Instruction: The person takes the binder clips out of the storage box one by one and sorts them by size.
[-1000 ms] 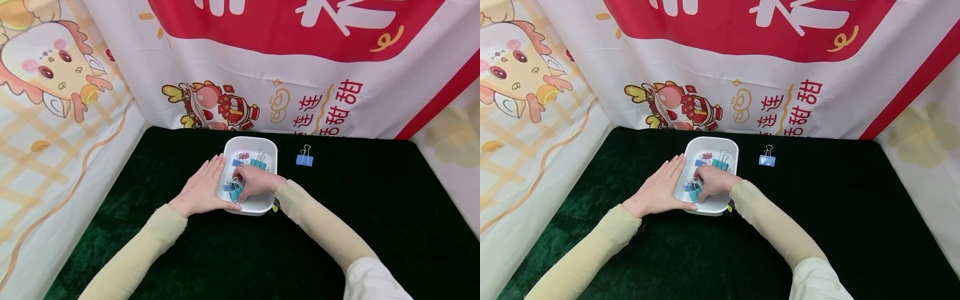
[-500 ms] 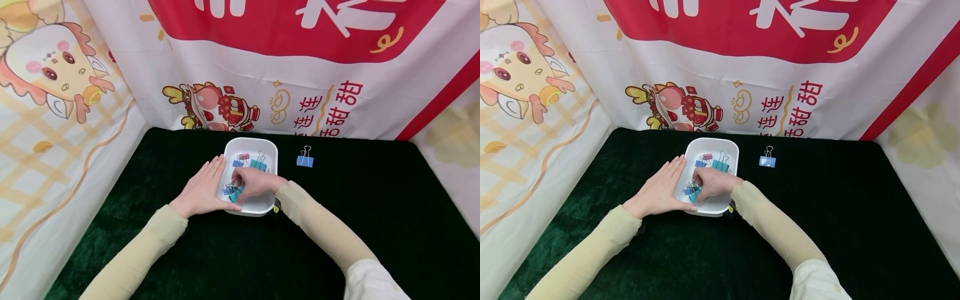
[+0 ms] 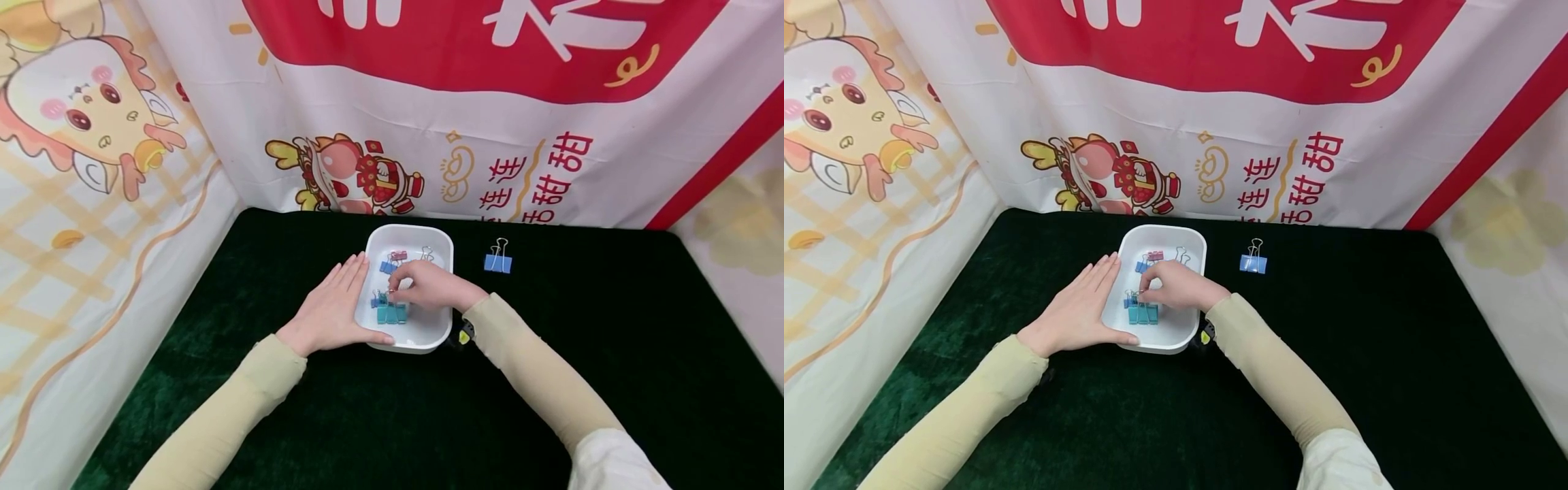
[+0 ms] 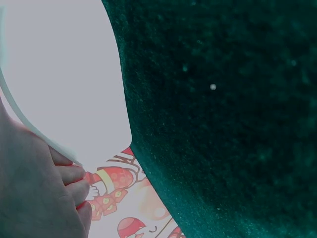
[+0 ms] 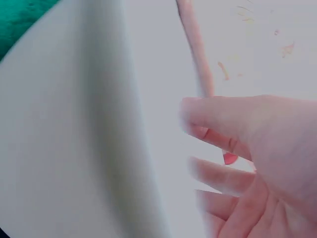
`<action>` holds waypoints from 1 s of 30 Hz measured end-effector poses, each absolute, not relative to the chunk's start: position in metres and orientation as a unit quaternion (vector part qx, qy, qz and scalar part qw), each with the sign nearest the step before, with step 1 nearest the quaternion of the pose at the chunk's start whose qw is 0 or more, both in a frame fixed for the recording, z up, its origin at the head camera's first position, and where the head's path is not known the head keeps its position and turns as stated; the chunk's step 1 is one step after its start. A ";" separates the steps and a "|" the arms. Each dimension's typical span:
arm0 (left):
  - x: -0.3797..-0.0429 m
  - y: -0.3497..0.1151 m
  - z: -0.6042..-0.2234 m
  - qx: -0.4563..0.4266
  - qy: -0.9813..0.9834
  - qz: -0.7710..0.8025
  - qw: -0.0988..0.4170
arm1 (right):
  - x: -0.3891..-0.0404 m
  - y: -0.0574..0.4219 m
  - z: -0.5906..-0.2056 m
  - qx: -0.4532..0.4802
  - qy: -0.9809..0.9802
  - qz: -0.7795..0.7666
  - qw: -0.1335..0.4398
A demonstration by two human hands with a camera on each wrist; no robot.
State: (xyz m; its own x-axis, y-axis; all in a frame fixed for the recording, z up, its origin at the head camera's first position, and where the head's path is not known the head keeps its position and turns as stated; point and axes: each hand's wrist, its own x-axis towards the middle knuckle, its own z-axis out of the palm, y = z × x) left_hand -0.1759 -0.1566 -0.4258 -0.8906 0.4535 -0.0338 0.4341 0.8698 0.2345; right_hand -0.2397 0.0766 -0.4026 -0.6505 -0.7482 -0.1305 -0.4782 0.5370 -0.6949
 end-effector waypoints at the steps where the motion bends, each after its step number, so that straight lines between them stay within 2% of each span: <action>1: -0.176 -0.157 -0.426 0.229 0.966 0.113 0.045 | -0.240 0.078 -0.402 -0.361 0.850 -0.320 0.210; 17: -0.175 -0.157 -0.424 0.226 0.966 0.120 0.047 | -0.239 0.084 -0.396 -0.319 0.863 -0.317 0.231; 30: -0.175 -0.156 -0.424 0.223 0.967 0.115 0.052 | -0.236 0.095 -0.386 -0.221 0.869 -0.398 0.195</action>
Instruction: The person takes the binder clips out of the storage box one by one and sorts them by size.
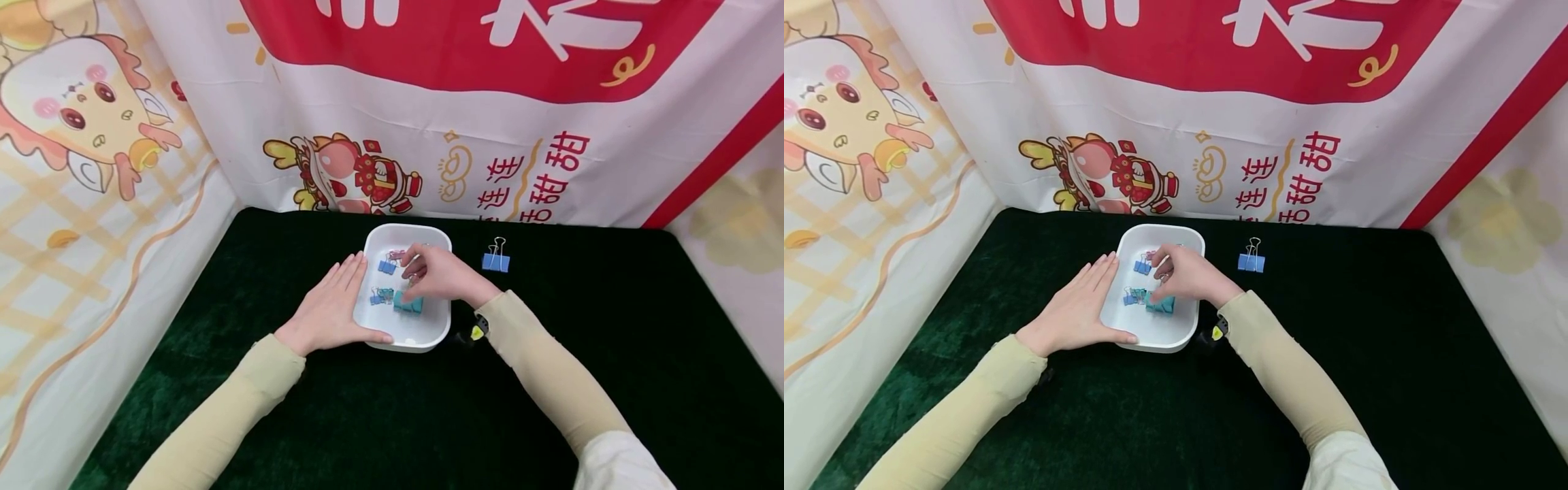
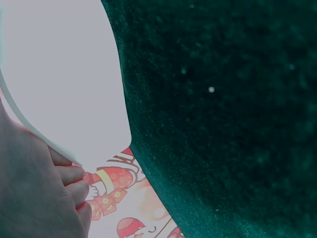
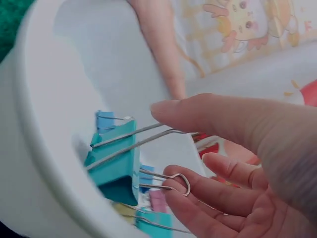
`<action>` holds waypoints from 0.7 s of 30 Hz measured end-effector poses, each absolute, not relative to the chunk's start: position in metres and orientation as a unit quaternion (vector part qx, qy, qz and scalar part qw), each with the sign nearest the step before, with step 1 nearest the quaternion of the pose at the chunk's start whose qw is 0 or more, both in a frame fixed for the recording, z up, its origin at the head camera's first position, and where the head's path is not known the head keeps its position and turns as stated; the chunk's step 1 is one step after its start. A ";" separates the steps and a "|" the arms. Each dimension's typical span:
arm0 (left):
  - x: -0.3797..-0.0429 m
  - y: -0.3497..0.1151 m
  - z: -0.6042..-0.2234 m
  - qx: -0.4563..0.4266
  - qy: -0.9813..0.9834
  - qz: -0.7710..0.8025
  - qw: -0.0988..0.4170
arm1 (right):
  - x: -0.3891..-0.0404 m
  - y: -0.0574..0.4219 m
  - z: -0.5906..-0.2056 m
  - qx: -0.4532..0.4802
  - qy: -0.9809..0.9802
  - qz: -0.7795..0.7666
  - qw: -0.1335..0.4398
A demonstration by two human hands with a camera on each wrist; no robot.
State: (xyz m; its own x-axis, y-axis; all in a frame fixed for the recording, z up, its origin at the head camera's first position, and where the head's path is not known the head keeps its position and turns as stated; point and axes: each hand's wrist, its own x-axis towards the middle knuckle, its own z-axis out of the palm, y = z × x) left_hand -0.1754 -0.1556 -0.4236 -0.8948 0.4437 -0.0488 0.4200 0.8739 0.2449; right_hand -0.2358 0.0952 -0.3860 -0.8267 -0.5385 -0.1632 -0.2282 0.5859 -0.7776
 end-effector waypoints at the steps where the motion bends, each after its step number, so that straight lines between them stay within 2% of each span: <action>1: -0.175 -0.155 -0.423 0.223 0.967 0.115 0.051 | -0.236 0.097 -0.384 -0.217 0.869 -0.402 0.191; 9: -0.174 -0.154 -0.423 0.213 0.968 0.121 0.056 | -0.237 0.128 -0.359 -0.186 0.865 -0.441 0.149; 21: -0.173 -0.153 -0.424 0.213 0.968 0.119 0.053 | -0.234 0.203 -0.339 -0.109 0.888 -0.437 0.095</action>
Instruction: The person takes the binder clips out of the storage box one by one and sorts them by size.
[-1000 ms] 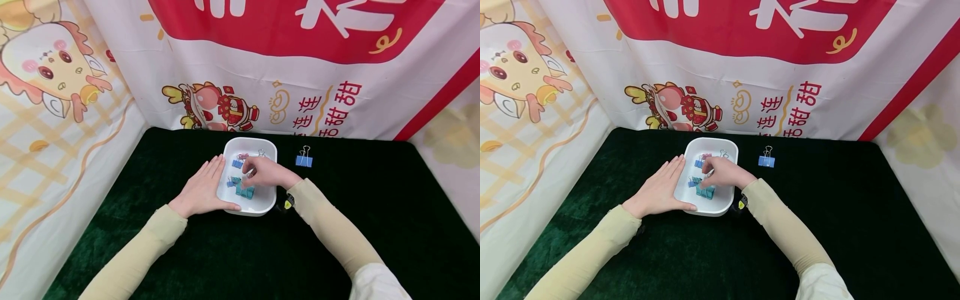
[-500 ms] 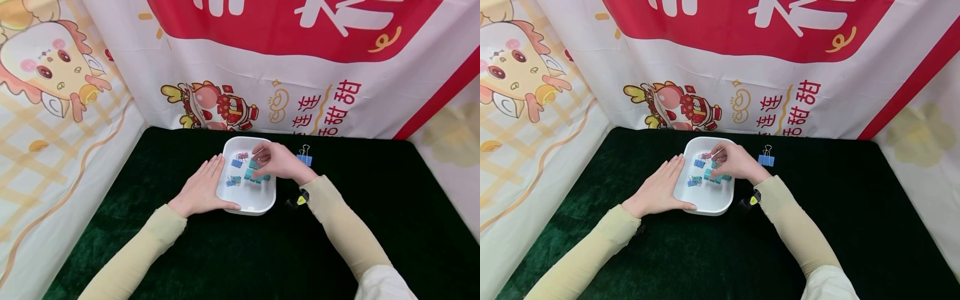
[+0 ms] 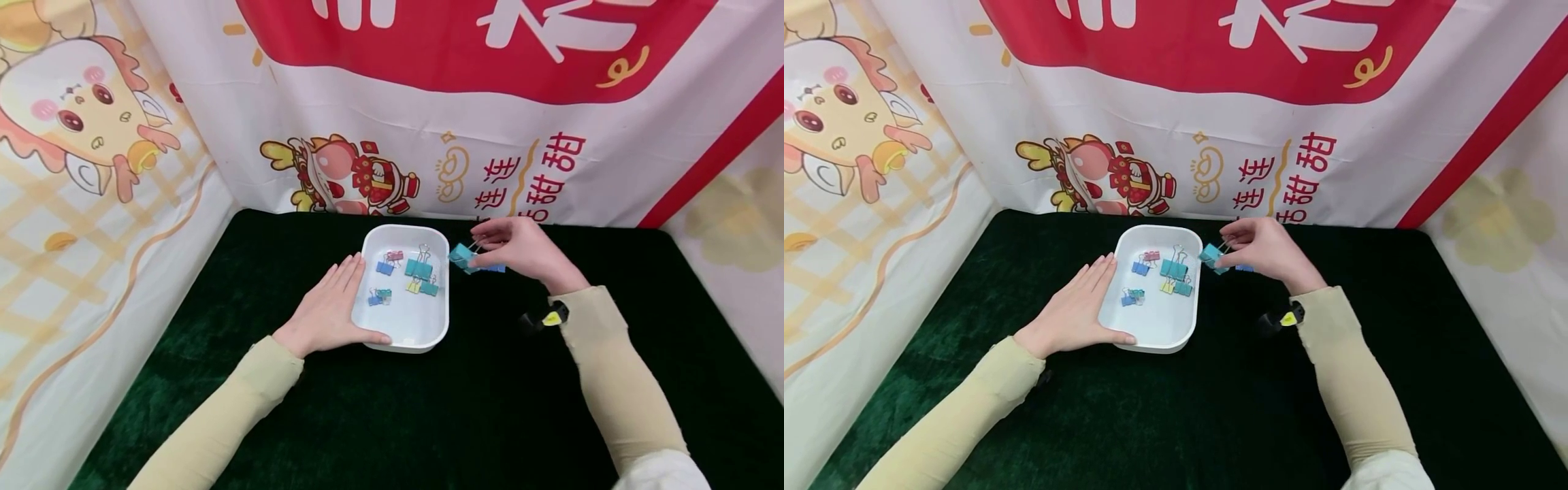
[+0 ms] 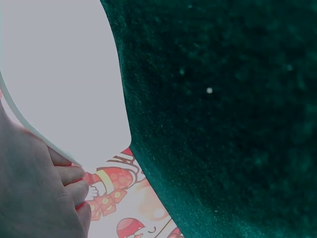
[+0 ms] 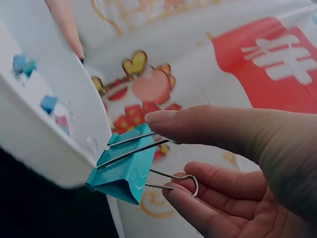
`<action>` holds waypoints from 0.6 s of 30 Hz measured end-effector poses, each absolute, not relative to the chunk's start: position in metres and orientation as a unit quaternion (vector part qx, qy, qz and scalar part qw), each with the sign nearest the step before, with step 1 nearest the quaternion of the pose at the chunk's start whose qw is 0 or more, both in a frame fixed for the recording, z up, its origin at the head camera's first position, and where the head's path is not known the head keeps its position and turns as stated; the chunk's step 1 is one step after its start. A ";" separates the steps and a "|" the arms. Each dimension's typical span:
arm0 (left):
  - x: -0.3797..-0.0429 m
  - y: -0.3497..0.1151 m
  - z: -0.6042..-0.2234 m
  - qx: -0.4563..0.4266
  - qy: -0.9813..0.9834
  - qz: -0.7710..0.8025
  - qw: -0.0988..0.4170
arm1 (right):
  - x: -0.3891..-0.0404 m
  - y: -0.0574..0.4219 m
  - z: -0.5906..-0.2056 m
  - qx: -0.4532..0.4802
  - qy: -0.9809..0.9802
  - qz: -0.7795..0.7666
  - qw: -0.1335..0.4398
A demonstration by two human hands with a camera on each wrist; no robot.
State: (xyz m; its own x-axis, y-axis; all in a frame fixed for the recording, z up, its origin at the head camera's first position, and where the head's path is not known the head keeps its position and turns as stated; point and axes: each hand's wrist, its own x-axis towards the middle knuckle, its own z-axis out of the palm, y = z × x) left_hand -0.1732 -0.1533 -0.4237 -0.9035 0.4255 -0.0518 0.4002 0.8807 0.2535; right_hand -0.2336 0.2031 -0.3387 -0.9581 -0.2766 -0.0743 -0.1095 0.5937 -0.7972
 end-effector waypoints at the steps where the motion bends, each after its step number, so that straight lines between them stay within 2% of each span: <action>1: -0.173 -0.153 -0.424 0.214 0.968 0.119 0.052 | -0.232 0.210 -0.338 -0.104 0.889 -0.437 0.093; 10: -0.172 -0.153 -0.424 0.214 0.968 0.120 0.052 | -0.228 0.267 -0.331 -0.048 0.891 -0.439 0.110; 18: -0.173 -0.152 -0.424 0.213 0.969 0.118 0.053 | -0.228 0.304 -0.332 -0.019 0.893 -0.438 0.101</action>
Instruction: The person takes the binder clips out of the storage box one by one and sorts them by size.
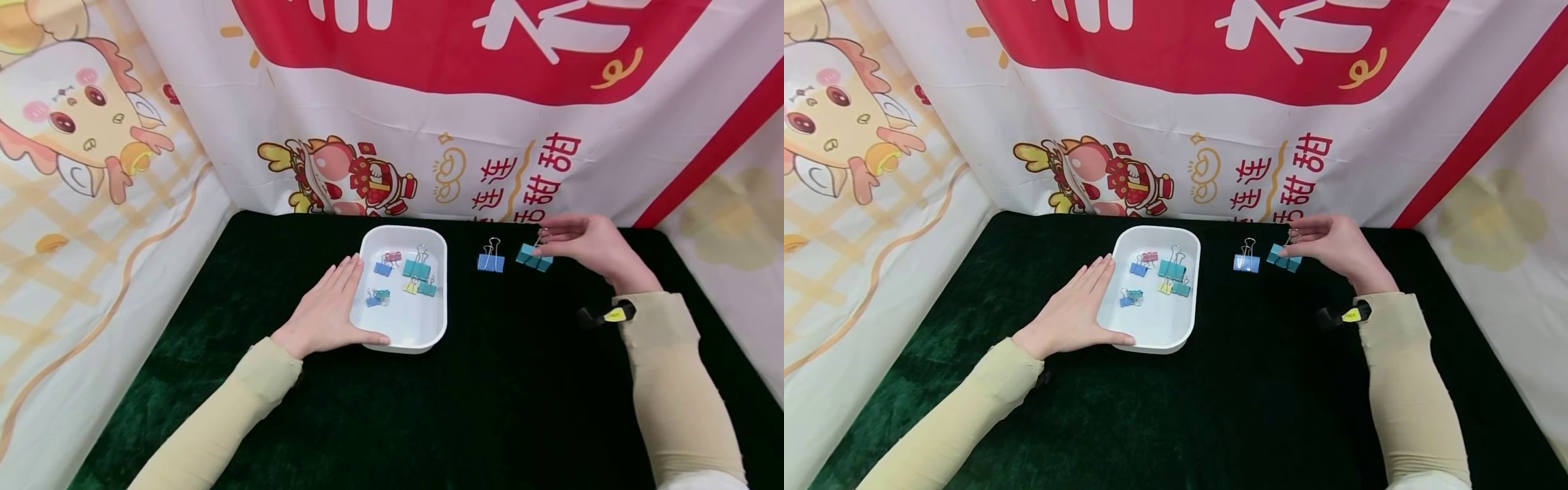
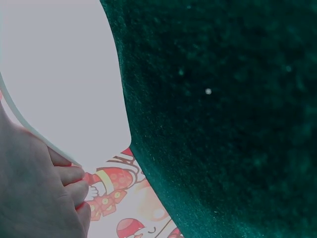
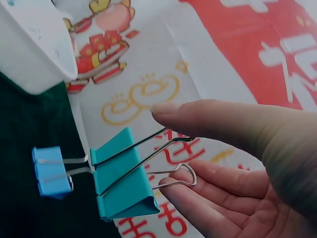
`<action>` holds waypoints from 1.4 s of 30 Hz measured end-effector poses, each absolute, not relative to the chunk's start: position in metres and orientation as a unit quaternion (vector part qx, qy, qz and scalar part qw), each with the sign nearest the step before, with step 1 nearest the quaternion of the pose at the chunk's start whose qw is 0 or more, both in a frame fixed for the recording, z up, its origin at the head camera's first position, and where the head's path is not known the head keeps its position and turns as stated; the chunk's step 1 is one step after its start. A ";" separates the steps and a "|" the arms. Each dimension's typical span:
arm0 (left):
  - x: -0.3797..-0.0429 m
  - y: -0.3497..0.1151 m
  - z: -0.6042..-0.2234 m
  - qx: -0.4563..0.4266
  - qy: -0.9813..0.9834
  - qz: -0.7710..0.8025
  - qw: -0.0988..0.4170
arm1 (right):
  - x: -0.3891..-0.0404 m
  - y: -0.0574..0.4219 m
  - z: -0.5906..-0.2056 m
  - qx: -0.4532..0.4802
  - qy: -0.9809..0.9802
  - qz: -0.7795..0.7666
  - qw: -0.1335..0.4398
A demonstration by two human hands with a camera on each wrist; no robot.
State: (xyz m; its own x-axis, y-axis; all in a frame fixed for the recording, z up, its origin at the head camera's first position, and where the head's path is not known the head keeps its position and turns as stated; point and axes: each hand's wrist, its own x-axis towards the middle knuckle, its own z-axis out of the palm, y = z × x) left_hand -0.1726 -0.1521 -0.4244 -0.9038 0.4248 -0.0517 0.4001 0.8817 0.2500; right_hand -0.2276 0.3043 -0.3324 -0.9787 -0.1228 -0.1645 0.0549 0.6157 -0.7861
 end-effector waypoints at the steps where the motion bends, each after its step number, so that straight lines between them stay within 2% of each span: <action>1: -0.173 -0.152 -0.425 0.213 0.969 0.117 0.052 | -0.229 0.308 -0.334 -0.015 0.893 -0.438 0.102; 15: -0.174 -0.153 -0.426 0.216 0.969 0.110 0.048 | -0.258 0.344 -0.376 0.008 0.870 -0.469 0.154; 28: -0.173 -0.152 -0.425 0.213 0.969 0.114 0.046 | -0.294 0.351 -0.402 -0.013 0.835 -0.492 0.245; 42: -0.173 -0.151 -0.425 0.211 0.970 0.109 0.046 | -0.302 0.350 -0.413 -0.006 0.830 -0.501 0.244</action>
State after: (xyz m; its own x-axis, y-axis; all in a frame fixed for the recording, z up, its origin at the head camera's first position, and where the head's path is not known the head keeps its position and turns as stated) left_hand -0.1730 -0.1511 -0.4246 -0.9064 0.4202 -0.0430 0.4002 0.8870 0.2304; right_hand -0.3015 0.3497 -0.4133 -0.8808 -0.2547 -0.3991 0.2346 0.4973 -0.8353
